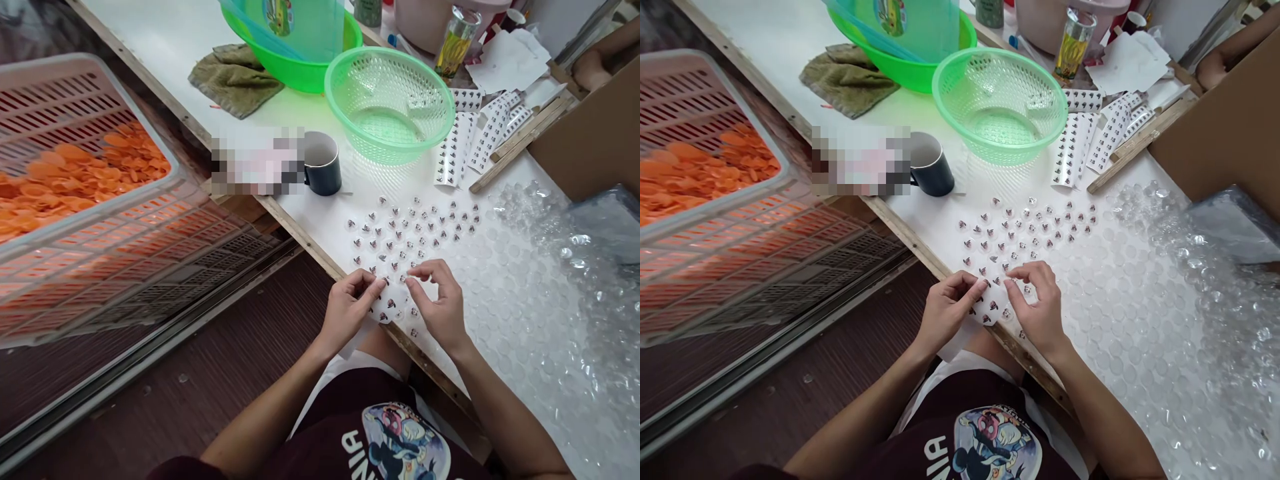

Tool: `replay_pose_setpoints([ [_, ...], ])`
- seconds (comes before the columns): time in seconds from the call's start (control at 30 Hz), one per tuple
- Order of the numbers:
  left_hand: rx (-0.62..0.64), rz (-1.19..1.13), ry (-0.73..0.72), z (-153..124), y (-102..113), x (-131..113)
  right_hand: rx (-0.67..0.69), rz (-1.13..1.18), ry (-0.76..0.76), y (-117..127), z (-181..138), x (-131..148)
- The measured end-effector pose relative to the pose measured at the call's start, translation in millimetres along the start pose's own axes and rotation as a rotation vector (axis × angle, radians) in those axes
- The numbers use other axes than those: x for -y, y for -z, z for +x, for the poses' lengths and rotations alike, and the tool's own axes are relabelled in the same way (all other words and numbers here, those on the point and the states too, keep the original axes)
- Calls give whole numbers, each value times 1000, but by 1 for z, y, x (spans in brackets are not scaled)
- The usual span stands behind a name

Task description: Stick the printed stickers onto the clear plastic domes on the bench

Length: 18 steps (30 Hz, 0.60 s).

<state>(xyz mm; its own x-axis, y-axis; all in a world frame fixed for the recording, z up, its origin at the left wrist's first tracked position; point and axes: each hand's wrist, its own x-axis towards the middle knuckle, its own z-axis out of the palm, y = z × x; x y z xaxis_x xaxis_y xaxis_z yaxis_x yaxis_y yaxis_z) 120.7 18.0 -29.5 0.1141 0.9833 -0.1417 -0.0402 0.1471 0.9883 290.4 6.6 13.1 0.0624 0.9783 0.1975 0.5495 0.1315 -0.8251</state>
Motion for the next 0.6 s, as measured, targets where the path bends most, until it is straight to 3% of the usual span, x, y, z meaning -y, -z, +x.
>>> replay_pose_setpoints([
  [0.13, 16, 8, -20, 0, 1, 3, 116, 132, -121, -15, 5, 1],
  [0.3, 49, 45, -43, 0, 3, 4, 45, 288, -112, -21, 6, 5],
  [0.43, 76, 105, -60, -1, 5, 4, -122, 312, -98, 9, 25, -10],
  [0.53, 67, 110, -65, -1, 6, 6, -278, 253, -168, 43, 45, -43],
  [0.6, 66, 108, -74, 0, 6, 7, -272, 187, -270, 60, 55, -68],
])
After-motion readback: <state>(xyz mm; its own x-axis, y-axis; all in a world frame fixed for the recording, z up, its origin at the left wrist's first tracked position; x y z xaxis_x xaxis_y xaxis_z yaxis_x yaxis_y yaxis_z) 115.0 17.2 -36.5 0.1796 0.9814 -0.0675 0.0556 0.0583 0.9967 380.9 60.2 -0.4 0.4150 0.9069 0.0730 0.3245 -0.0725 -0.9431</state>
